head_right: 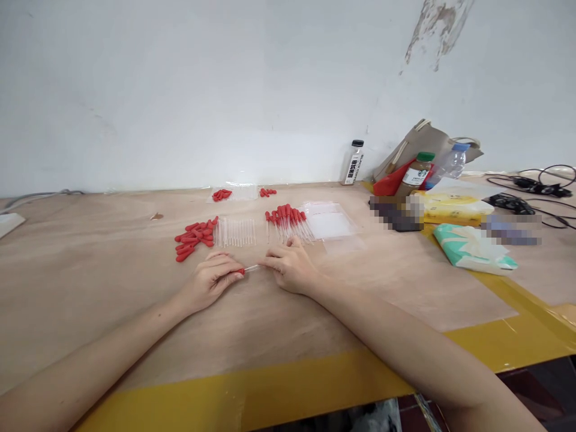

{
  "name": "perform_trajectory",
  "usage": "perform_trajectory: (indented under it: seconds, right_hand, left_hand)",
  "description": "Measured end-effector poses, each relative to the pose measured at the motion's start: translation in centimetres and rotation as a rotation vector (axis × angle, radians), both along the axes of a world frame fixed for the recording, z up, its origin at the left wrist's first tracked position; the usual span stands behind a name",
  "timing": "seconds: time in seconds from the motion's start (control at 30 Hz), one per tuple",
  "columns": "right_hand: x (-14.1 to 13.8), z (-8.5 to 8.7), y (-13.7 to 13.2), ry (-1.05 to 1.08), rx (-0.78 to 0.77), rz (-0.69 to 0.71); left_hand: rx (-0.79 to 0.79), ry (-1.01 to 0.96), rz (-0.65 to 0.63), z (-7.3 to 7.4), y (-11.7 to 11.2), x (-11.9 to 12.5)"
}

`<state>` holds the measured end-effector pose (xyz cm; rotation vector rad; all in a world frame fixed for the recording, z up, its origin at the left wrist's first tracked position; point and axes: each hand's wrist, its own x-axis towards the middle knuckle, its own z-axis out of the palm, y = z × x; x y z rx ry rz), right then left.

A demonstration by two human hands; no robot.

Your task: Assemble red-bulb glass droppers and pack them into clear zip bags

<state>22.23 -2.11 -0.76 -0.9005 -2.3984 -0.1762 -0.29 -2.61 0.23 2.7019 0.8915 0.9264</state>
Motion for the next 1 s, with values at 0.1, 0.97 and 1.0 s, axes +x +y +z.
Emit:
perform_trajectory:
  seconds: [0.1, 0.97, 1.0]
  right_hand:
    - [-0.4, 0.1, -0.4, -0.016, 0.045, -0.014]
    - [-2.4, 3.2, -1.2, -0.155, -0.103, -0.266]
    - [-2.2, 3.4, -0.6, -0.117, -0.159, -0.335]
  left_hand:
    - [0.013, -0.004, 0.008, 0.1, -0.1, 0.0]
    - [0.188, -0.006, 0.265, -0.1, 1.3, -1.5]
    - [0.153, -0.032, 0.326, -0.1, 1.4, -1.6]
